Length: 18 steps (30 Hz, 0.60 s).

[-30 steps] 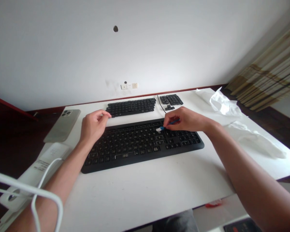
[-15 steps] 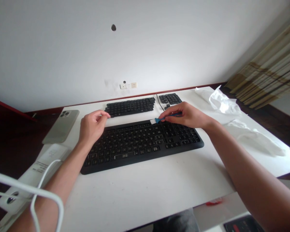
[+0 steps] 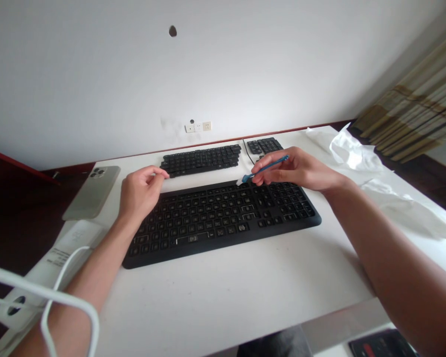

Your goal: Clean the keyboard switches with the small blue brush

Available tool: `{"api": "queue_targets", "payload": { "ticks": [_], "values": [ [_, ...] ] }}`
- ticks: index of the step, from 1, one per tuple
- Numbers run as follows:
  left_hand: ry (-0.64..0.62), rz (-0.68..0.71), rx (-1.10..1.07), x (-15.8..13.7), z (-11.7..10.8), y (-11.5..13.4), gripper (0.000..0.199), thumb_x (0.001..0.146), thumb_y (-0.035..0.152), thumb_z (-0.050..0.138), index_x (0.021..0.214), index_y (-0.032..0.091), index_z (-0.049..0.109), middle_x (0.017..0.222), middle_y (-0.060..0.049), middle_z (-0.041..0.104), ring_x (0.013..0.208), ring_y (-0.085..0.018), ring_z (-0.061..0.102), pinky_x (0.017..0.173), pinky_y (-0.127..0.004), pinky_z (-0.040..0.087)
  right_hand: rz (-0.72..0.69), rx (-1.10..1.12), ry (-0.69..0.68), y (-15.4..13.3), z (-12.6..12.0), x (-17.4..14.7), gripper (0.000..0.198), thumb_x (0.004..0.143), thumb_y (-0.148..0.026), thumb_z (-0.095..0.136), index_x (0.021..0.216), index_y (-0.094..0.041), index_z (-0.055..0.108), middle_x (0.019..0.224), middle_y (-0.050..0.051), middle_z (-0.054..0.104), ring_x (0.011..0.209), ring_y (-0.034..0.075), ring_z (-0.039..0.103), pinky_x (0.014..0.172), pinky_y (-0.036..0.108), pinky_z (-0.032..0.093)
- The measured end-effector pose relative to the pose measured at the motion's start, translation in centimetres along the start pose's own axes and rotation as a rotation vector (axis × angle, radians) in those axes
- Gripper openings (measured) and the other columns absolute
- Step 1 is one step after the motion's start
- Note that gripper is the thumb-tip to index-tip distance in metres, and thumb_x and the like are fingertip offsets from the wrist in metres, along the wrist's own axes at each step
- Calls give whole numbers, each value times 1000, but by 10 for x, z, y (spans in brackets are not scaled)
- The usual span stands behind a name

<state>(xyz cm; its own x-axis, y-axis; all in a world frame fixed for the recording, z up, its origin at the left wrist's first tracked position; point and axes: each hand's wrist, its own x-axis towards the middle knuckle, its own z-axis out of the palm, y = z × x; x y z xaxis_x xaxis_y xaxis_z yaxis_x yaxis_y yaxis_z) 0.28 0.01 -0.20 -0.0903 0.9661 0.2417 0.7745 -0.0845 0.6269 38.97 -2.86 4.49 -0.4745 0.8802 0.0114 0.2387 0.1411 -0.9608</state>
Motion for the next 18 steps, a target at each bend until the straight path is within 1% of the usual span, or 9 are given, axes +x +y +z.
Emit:
{"api": "queue_targets", "payload": {
  "ticks": [2,4,6,8,11,14,16,18],
  "values": [
    [3,0,-2,0,0,0,25,88,34,60,90,24,83,53,4,51,50,-13,39,58,-31,28,-9,23,-9,0,-2,-1,26,97,-41,81,109,-17,80,94,9,82,86,20,75,75,33,58],
    [3,-2,0,0,0,0,25,88,34,60,90,24,83,53,4,51,50,-13,39,58,-31,28,-32,9,3,1,-3,-2,24,102,-41,74,103,-17,78,83,5,77,76,16,70,68,30,53],
    [2,-2,3,0,0,0,25,88,34,60,90,24,83,53,4,51,50,-13,40,58,-31,29,-38,-38,11,2,-4,-1,24,106,-38,67,96,-18,75,72,1,68,68,13,62,64,29,48],
    [0,0,0,0,0,0,25,89,34,60,89,24,83,52,4,51,50,-13,40,59,-31,29,-22,-83,-15,3,-2,1,22,107,-32,62,93,-18,71,66,-1,63,64,12,58,62,29,44],
    [-3,2,-6,0,0,1,25,89,34,60,89,24,83,53,4,52,51,-13,41,59,-31,28,-1,-123,-125,5,5,5,23,106,-29,59,87,-18,67,66,-1,64,64,13,57,64,29,42],
    [1,-1,-7,-1,-1,1,26,88,34,59,89,24,83,53,4,52,51,-13,41,59,-31,29,-1,-112,-255,7,11,7,37,110,-35,49,84,-17,67,71,2,66,67,14,59,69,31,45],
    [2,-3,-4,-1,-1,2,26,88,34,59,88,24,83,53,4,53,51,-13,42,60,-31,29,-9,-73,-263,8,11,7,43,112,-36,42,85,-17,68,73,3,66,69,16,60,71,32,46],
    [-1,-3,0,-1,-1,1,26,88,34,59,89,24,83,53,4,53,51,-14,42,60,-31,30,-10,-92,-201,8,8,6,42,112,-35,42,86,-17,68,73,2,64,68,15,58,70,32,45]
  ]
}}
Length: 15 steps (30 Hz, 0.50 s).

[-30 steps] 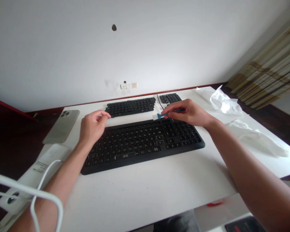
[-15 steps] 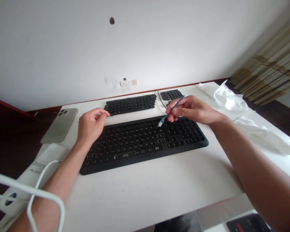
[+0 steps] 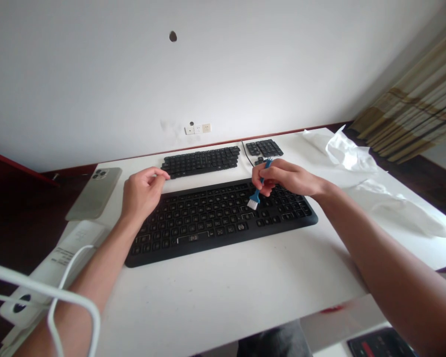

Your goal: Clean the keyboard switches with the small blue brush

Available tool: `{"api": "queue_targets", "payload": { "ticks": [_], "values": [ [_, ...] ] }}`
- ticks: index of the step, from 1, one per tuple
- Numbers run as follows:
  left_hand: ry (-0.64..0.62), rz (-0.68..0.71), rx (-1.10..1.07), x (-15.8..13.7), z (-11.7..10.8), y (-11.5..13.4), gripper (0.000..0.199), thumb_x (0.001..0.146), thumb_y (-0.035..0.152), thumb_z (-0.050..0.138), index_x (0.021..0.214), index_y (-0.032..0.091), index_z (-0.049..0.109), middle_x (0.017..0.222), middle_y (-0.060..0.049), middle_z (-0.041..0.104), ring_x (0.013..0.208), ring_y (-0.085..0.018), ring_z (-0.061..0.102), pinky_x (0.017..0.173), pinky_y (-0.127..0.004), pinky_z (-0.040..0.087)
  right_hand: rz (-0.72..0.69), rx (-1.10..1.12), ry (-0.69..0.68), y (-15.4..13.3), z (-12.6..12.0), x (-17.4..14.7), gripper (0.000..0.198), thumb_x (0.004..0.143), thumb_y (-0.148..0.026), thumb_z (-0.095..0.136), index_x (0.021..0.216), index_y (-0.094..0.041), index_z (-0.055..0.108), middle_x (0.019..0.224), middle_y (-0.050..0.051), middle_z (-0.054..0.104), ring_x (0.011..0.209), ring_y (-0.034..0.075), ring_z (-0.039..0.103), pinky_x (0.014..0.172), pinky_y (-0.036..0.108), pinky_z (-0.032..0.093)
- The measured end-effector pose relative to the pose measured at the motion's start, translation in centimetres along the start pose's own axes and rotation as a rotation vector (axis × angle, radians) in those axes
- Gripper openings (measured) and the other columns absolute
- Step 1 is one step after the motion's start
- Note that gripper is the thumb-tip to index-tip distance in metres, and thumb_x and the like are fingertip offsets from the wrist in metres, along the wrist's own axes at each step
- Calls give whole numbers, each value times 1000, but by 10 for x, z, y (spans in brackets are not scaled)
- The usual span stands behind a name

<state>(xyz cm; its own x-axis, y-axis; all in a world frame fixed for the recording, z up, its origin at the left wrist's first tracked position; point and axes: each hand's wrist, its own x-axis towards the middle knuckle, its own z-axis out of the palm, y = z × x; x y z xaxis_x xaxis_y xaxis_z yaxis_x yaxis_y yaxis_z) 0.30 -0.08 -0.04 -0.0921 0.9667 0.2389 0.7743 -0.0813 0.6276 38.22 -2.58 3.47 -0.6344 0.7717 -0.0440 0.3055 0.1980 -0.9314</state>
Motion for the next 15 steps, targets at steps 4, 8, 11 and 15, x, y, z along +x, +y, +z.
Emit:
{"api": "queue_targets", "payload": {
  "ticks": [4,8,11,15],
  "values": [
    [-7,-1,-2,1,0,-1,26,88,34,59,89,24,83,53,4,53,51,-14,43,60,-31,29,53,-132,60,-2,-5,-4,41,113,-40,48,87,-17,70,71,0,59,66,14,50,68,33,42],
    [-6,8,-12,1,1,-2,26,88,35,60,89,23,83,54,4,54,52,-14,43,60,-31,30,20,-64,49,-9,-1,-7,45,115,-50,49,88,-18,67,73,1,60,69,15,54,69,33,43],
    [-10,4,-15,1,1,-1,26,89,35,60,90,24,83,55,3,55,52,-14,43,60,-31,30,-58,-124,170,-11,2,-6,49,116,-54,48,83,-19,62,77,1,57,72,15,52,73,34,42],
    [-11,-2,-15,1,1,-1,26,89,35,60,90,24,83,56,3,57,52,-14,44,61,-31,31,-11,-204,80,-9,4,-5,51,116,-55,45,83,-20,60,74,-1,55,70,14,49,73,34,41]
  ]
}}
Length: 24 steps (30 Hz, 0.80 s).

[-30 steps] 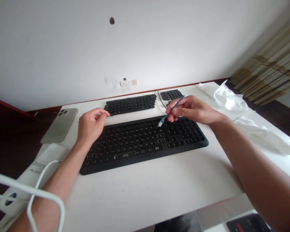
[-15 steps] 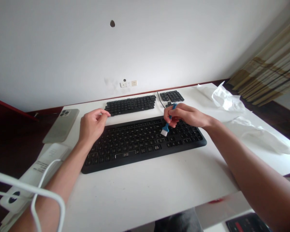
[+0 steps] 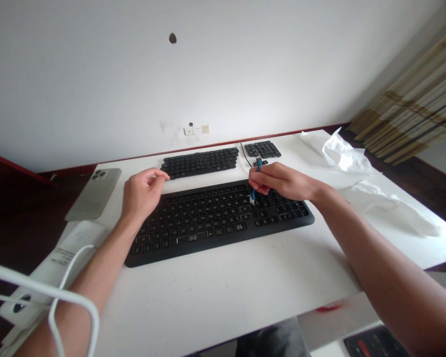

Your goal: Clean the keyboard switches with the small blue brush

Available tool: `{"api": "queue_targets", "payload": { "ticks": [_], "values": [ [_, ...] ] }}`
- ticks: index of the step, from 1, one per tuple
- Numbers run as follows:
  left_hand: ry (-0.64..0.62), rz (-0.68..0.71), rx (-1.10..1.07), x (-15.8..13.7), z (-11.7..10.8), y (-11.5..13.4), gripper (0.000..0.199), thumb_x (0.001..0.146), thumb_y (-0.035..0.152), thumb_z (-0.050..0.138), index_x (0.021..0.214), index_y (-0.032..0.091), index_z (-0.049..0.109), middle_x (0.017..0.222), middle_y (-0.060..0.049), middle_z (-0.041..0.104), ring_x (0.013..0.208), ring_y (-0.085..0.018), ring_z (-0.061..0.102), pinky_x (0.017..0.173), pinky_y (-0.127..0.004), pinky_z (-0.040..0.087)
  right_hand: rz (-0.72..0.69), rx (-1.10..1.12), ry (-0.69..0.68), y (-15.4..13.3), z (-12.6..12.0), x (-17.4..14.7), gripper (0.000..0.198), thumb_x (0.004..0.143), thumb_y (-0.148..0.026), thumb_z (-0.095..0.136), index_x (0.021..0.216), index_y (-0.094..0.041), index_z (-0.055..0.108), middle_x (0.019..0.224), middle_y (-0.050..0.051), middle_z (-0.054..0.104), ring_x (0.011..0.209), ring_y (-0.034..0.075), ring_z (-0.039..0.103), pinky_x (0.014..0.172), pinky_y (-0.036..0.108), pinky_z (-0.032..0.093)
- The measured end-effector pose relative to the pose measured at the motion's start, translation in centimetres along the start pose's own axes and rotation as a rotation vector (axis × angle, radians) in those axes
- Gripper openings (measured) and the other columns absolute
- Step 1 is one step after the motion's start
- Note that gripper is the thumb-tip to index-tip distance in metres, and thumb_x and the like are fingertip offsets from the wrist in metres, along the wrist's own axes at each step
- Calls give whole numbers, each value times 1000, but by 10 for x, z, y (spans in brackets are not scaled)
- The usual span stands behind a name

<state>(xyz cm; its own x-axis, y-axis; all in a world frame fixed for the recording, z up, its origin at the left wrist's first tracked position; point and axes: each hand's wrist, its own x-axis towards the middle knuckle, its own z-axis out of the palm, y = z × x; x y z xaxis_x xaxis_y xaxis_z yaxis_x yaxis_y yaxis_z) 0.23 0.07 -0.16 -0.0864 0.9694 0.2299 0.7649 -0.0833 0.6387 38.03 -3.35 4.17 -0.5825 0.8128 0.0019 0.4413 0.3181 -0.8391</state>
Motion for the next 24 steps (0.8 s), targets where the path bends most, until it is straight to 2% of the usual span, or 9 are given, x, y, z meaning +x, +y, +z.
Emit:
{"api": "queue_targets", "payload": {
  "ticks": [1,5,9,13,17,21,24],
  "values": [
    [0,-2,2,0,0,0,26,89,35,60,90,24,83,56,3,57,52,-14,44,61,-31,31,6,18,-15,0,0,0,51,116,-55,44,83,-20,60,73,-1,54,69,14,49,72,34,41],
    [-4,-8,7,0,0,1,26,89,35,60,90,24,83,55,4,56,52,-14,44,61,-31,31,-28,31,63,0,2,1,50,117,-54,44,83,-20,59,75,-1,55,70,14,50,73,33,41],
    [-7,-8,4,-1,-1,3,26,89,35,59,90,23,83,55,3,56,53,-15,44,61,-31,30,-8,22,-17,1,2,1,50,117,-54,44,82,-20,58,72,-2,53,67,13,47,70,33,40],
    [-10,-5,5,-1,-2,3,26,89,34,60,90,24,83,55,3,55,52,-15,43,61,-31,30,-23,70,66,3,0,1,52,116,-56,45,82,-20,59,73,-2,53,68,14,48,72,33,40],
    [-9,0,4,-1,-2,3,26,89,34,60,90,23,83,54,3,54,52,-15,43,61,-31,30,40,85,-50,4,-2,0,52,115,-58,47,83,-19,61,69,-2,53,66,14,47,69,33,39],
    [-8,1,11,-2,-2,3,27,89,35,59,91,23,83,54,3,53,53,-15,44,61,-31,30,2,83,14,3,-2,1,52,116,-56,46,82,-20,59,72,-2,52,68,14,47,70,33,39],
    [-12,-10,14,-1,-2,3,26,89,35,59,91,23,83,54,3,53,53,-15,43,61,-31,30,30,27,-36,1,-2,0,52,115,-57,46,81,-20,60,71,-2,52,67,14,46,69,33,37]
  ]
}}
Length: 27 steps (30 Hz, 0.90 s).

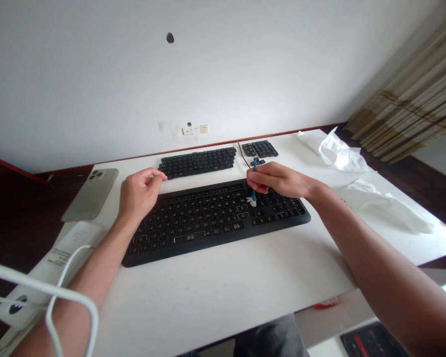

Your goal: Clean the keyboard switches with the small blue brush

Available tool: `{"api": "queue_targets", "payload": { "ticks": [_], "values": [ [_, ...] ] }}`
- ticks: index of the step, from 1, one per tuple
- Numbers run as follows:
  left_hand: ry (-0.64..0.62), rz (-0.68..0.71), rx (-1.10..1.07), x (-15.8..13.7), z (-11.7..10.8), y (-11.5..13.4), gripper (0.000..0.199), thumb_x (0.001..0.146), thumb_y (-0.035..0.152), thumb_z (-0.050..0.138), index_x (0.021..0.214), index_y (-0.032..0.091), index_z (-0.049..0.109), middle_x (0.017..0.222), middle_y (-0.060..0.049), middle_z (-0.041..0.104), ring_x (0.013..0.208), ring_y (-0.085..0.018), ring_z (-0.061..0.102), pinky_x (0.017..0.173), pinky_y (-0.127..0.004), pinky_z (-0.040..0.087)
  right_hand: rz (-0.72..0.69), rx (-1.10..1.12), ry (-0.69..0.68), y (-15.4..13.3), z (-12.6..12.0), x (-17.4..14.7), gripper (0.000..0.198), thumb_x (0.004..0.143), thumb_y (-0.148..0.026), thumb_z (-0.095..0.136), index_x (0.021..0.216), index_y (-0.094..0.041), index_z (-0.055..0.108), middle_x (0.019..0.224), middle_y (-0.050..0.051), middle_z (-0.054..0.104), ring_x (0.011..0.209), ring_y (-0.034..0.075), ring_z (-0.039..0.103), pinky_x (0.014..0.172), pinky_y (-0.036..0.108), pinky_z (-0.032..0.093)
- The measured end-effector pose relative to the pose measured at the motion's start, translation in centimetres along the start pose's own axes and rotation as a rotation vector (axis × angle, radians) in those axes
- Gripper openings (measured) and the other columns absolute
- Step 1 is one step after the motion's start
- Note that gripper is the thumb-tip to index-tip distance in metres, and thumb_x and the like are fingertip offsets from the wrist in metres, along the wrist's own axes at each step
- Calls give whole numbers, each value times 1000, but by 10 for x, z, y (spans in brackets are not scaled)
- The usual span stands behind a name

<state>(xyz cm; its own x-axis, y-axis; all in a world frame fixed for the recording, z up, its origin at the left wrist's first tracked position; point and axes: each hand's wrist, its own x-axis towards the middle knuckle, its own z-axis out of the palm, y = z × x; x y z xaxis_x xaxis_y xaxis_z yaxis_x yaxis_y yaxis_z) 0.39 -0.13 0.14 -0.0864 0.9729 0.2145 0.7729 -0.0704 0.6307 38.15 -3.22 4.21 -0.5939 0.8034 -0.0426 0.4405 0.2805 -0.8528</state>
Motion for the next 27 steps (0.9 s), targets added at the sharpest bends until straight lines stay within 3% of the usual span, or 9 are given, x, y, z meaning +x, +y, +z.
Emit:
{"api": "queue_targets", "payload": {
  "ticks": [2,7,16,27],
  "values": [
    [5,-1,5,0,0,0,26,89,34,59,91,24,83,54,3,53,52,-15,42,61,-31,30,-3,0,-12,-2,1,0,53,115,-58,45,80,-20,58,69,-3,50,65,13,43,67,33,35],
    [6,13,3,1,1,-2,25,89,34,59,91,24,83,54,4,53,52,-14,42,61,-31,30,-94,-73,110,-2,4,1,51,116,-56,43,79,-22,50,73,-3,44,68,14,37,69,33,32],
    [-1,1,-7,0,0,1,26,88,33,59,89,23,83,54,2,54,53,-15,44,60,-31,30,-95,-149,78,-6,11,2,48,116,-53,42,81,-22,51,80,0,54,72,16,43,71,34,35],
    [-1,-2,2,0,0,1,27,88,34,58,90,23,83,55,2,56,53,-15,44,60,-31,30,-113,-152,89,-2,14,4,47,117,-52,41,82,-23,50,79,-1,51,71,16,41,71,34,36]
  ]
}}
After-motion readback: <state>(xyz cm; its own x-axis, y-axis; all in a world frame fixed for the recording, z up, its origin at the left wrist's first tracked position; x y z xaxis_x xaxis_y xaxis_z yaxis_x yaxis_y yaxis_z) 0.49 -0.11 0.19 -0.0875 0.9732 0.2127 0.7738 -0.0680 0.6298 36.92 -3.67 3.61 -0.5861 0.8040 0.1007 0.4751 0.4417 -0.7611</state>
